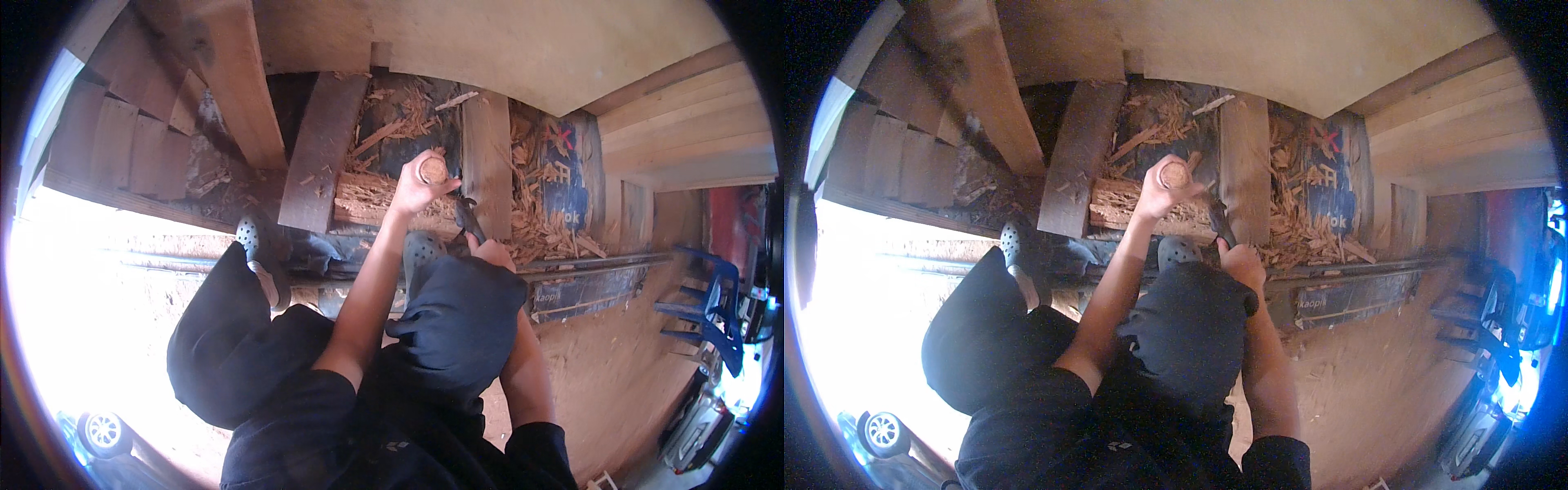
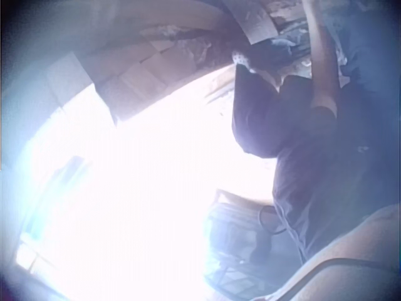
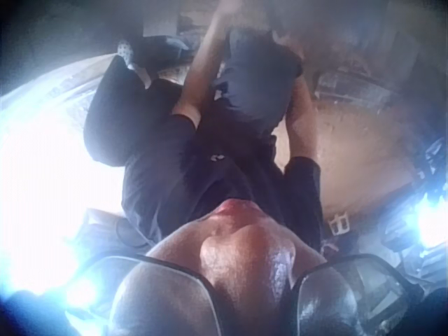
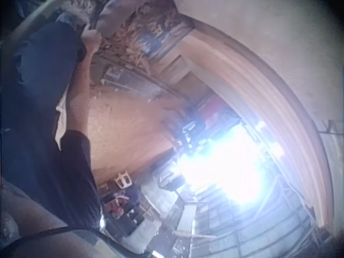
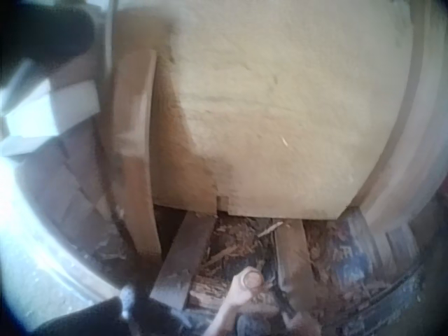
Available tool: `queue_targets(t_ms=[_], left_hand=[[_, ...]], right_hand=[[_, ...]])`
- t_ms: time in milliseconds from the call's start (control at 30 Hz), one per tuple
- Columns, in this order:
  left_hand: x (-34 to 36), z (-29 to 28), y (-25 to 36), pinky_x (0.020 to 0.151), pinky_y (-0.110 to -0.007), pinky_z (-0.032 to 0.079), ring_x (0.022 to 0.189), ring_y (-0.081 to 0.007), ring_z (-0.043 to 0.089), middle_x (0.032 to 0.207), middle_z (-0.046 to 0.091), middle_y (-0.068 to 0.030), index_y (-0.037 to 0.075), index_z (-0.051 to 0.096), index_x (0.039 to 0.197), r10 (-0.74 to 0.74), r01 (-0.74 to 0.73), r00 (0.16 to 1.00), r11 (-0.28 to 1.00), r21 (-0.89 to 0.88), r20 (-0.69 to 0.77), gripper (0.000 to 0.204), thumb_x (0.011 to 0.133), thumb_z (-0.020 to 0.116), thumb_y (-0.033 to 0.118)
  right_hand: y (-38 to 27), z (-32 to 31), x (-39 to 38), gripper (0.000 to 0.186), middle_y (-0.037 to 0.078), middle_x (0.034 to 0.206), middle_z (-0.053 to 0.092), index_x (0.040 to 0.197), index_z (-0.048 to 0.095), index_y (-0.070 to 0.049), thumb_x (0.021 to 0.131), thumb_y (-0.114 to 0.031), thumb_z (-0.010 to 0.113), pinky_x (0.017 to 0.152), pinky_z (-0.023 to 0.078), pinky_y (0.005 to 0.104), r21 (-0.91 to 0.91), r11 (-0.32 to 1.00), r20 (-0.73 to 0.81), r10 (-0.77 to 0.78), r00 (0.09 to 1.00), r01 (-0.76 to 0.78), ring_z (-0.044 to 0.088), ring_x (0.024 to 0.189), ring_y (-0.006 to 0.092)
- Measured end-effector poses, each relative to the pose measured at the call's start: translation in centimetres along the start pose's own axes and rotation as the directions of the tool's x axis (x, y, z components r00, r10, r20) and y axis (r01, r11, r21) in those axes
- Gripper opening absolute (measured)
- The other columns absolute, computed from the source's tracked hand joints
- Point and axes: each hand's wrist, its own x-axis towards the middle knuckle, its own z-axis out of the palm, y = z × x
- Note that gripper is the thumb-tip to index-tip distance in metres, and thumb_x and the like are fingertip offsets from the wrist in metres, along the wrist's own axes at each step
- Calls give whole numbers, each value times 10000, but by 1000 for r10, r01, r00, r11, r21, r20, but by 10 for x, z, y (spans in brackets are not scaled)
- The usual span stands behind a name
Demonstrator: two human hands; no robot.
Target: The person sits on the floor and uses a chisel and hammer to carve a small cylindrical piece of wood. They repeatedly strike the chisel to remove wood shavings and occasionally clear debris from the work area.
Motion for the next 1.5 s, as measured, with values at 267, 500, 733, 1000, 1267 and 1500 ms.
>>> queue_targets(t_ms=[267, 500, 733, 1000, 1267, 1500], left_hand=[[-16, 8, -9, 641, -249, 416, 699, -70, 482, 738, 545, 24, 56, 557, 789, -134, 132, 991, 987, -87, -18, 305, 649, 820, 125], [-15, 6, -6, 679, -284, 459, 701, -116, 550, 759, 622, -71, 8, 605, 843, -133, 134, 991, 989, 55, -21, 304, 627, 764, 149], [-15, -2, -11, 672, -291, 471, 711, -110, 574, 763, 639, -82, 8, 606, 856, -136, 139, 989, 989, 48, -60, 300, 631, 744, 152], [-16, 7, -21, 656, -291, 466, 690, -117, 562, 752, 627, -85, 14, 599, 860, -68, 70, 994, 997, 26, -87, 286, 633, 719, 138], [-22, 3, -24, 647, -294, 464, 676, -120, 556, 732, 614, -83, 12, 590, 831, -24, 23, 997, 1000, -10, -75, 254, 635, 705, 126], [-20, 1, -17, 654, -301, 464, 684, -132, 565, 737, 611, -100, 7, 591, 835, -85, 87, 994, 996, 31, -68, 268, 625, 708, 124]], right_hand=[[9, 30, -10, 741, 279, 911, 639, 881, 662, 65, 861, -628, 402, 795, 489, 456, 150, 988, -47, 32, 998, -24, 616, 937, 414], [34, 18, -25, 708, 252, 826, 646, 879, 643, 62, 858, -619, 451, 729, 477, 418, 534, 844, 61, -86, 994, 40, 639, 827, 368], [31, 3, -35, 583, 107, 638, 549, 821, 594, 38, 877, -538, 522, 589, 424, 347, 658, 728, -215, -63, 975, 192, 496, 641, 183], [-7, -52, -52, 506, 246, 766, 616, 877, 604, 29, 860, -475, 566, 649, 467, 425, 458, 782, -258, -339, 905, 424, 621, 749, 402], [-13, -32, -47, 505, 246, 756, 611, 843, 610, 28, 856, -474, 566, 656, 470, 421, 509, 749, -243, -347, 906, 424, 618, 753, 407], [13, -100, -85, 444, -23, 496, 451, 707, 549, -76, 913, -467, 503, 366, 308, 222, 698, 441, -522, -224, 823, 564, 415, 412, 63]])
